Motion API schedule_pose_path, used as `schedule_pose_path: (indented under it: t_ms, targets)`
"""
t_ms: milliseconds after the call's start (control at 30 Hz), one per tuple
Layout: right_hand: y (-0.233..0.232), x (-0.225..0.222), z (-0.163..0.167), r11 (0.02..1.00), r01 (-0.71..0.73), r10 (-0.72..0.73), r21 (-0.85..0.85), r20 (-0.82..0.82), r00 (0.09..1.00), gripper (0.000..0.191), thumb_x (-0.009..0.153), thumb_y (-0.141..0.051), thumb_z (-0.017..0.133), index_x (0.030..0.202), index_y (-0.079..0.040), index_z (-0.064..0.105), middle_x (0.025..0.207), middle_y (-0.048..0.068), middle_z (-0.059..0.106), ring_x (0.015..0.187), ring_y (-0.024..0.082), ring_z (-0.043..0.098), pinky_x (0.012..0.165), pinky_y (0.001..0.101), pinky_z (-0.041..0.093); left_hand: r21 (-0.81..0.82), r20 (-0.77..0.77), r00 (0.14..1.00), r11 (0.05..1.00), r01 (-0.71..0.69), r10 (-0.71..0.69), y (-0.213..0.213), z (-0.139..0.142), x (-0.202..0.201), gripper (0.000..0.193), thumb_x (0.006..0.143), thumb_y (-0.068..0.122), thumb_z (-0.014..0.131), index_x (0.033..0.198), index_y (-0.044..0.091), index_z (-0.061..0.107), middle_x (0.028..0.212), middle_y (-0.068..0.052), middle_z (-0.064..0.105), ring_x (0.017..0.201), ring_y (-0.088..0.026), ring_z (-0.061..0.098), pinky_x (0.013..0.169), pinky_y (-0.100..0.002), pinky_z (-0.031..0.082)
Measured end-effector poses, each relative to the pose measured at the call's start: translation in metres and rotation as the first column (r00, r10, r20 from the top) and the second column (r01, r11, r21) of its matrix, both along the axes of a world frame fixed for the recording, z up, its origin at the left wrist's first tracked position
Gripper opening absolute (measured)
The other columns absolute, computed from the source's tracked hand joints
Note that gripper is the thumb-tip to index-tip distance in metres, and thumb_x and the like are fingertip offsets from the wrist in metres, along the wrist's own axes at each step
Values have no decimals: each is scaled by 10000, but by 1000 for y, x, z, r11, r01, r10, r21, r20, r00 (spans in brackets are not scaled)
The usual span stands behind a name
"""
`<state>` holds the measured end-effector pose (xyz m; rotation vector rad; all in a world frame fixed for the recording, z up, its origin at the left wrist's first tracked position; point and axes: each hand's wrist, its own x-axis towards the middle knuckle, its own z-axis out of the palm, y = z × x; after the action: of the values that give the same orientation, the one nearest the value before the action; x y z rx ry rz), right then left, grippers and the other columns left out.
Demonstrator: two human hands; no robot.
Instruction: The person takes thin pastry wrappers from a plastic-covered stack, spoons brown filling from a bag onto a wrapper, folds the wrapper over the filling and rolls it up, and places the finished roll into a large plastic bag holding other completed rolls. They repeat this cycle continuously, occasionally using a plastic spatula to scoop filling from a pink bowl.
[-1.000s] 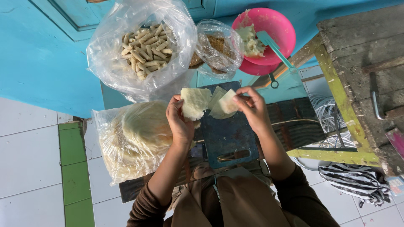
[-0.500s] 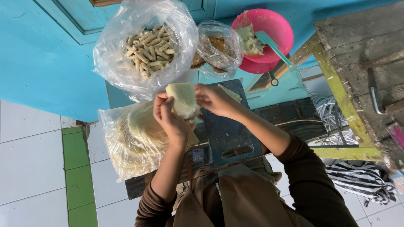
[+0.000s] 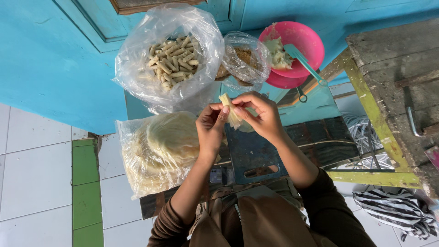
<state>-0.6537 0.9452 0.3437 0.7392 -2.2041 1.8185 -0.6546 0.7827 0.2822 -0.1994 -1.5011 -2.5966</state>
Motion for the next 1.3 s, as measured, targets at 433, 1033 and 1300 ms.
schedule_pose_path:
  t_ms: [433,1033,1300]
  targets:
    - [1,4,-16,997,44,-35,-68,135,990,172,951,-16,761,1104,45,709,1114,94,756,1045,124,732,924,273,604,-491,-301,940,819,-297,160,-8,28,22,171,1054,161,643,1087,-7,629,1024,-103,674,926,-187,659,837,-311,545]
    - [12,-17,-48,826,163,230,-540,586,777,108,973,-48,754,1076,-13,752,955,43,720,831,106,658,744,261,536,-279,-77,994,955,-101,82,-15,20,24,145,1079,161,587,1060,17,588,904,-11,602,790,-68,525,709,-244,464]
    - [24,-17,-22,651,254,244,-715,514,822,94,1012,-114,619,1080,-55,645,1073,83,724,977,197,740,864,377,616,-38,68,986,988,-152,154,-22,-13,11,100,1116,113,537,1070,28,559,952,-11,522,852,-79,440,752,-249,391]
